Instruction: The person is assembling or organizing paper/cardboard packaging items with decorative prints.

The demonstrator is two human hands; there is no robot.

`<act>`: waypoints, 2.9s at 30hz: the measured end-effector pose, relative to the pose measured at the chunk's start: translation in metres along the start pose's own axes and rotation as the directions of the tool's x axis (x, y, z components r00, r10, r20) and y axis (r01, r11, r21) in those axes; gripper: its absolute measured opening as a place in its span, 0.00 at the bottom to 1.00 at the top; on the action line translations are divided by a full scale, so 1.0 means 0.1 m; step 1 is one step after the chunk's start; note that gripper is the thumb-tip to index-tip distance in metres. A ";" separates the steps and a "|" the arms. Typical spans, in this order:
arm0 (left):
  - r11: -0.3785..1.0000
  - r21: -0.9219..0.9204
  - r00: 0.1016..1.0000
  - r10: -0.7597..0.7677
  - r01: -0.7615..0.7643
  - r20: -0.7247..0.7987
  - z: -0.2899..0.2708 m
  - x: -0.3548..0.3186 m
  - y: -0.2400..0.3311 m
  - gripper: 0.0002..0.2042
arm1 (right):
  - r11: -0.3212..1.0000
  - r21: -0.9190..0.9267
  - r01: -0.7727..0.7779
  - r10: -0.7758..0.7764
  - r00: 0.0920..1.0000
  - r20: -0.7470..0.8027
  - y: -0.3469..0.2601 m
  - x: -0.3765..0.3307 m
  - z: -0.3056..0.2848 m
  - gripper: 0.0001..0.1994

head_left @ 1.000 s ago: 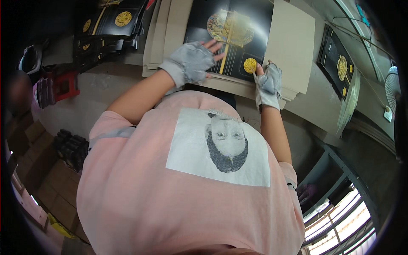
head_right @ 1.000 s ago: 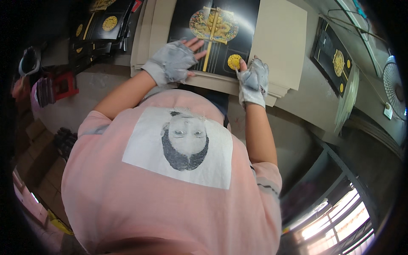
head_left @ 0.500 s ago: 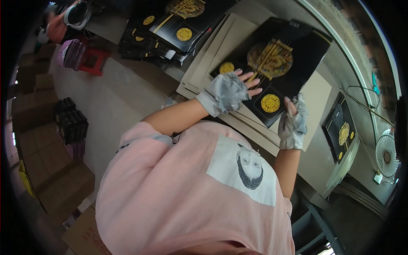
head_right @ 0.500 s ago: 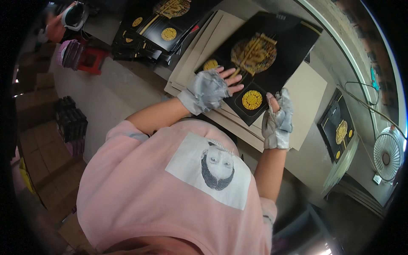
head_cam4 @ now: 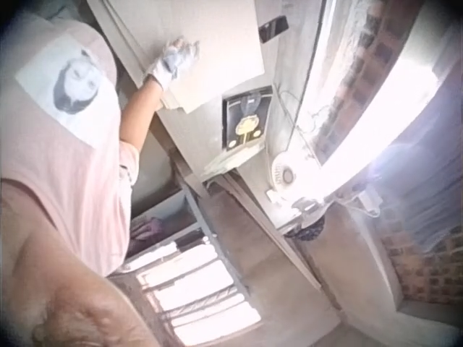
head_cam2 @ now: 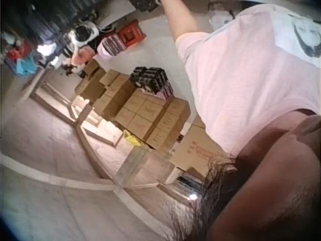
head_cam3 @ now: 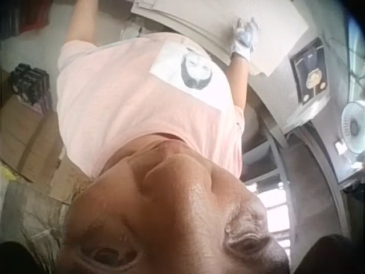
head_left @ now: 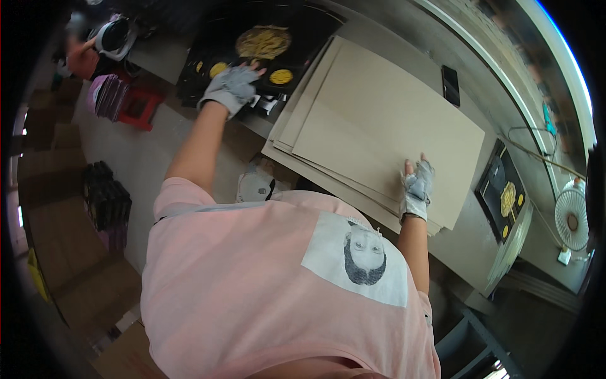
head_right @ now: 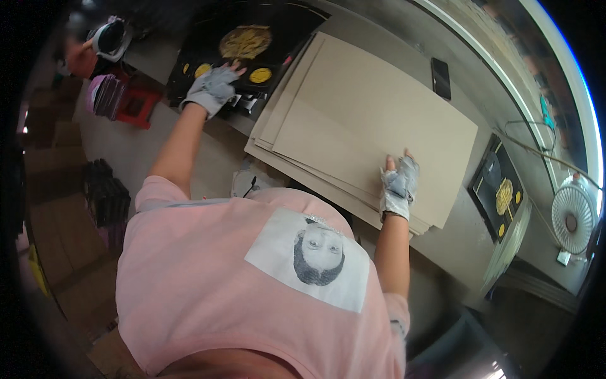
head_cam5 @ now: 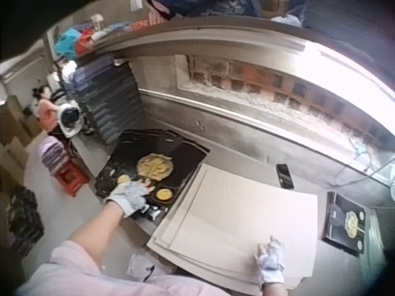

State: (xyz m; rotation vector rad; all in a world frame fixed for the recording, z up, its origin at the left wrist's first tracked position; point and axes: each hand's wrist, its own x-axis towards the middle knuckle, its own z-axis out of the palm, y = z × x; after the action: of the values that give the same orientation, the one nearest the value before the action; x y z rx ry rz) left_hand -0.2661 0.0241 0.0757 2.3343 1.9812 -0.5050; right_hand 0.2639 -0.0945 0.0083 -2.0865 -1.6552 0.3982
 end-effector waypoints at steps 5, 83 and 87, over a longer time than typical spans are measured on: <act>0.996 0.084 0.995 -0.005 -0.003 0.097 -0.20 -0.09 -0.12 0.35 | 0.854 -0.368 -0.368 0.333 0.930 -0.155 1.01 -0.22 -0.32 0.39; 0.779 0.024 0.761 0.618 -0.627 -0.197 0.19 -0.34 3.20 0.39 | 0.989 0.071 -0.130 0.092 0.916 0.391 0.14 0.15 0.33 0.20; 0.781 0.046 0.767 0.622 -0.623 -0.157 0.18 -0.34 3.20 0.41 | 0.985 0.063 -0.161 0.124 0.911 0.393 0.07 0.18 0.35 0.21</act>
State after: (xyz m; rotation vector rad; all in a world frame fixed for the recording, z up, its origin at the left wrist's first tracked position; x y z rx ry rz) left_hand 0.0347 -0.0713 0.0103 2.8848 1.0938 -0.2551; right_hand 0.2570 -0.0725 -0.0242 -2.1643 -1.6538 0.9758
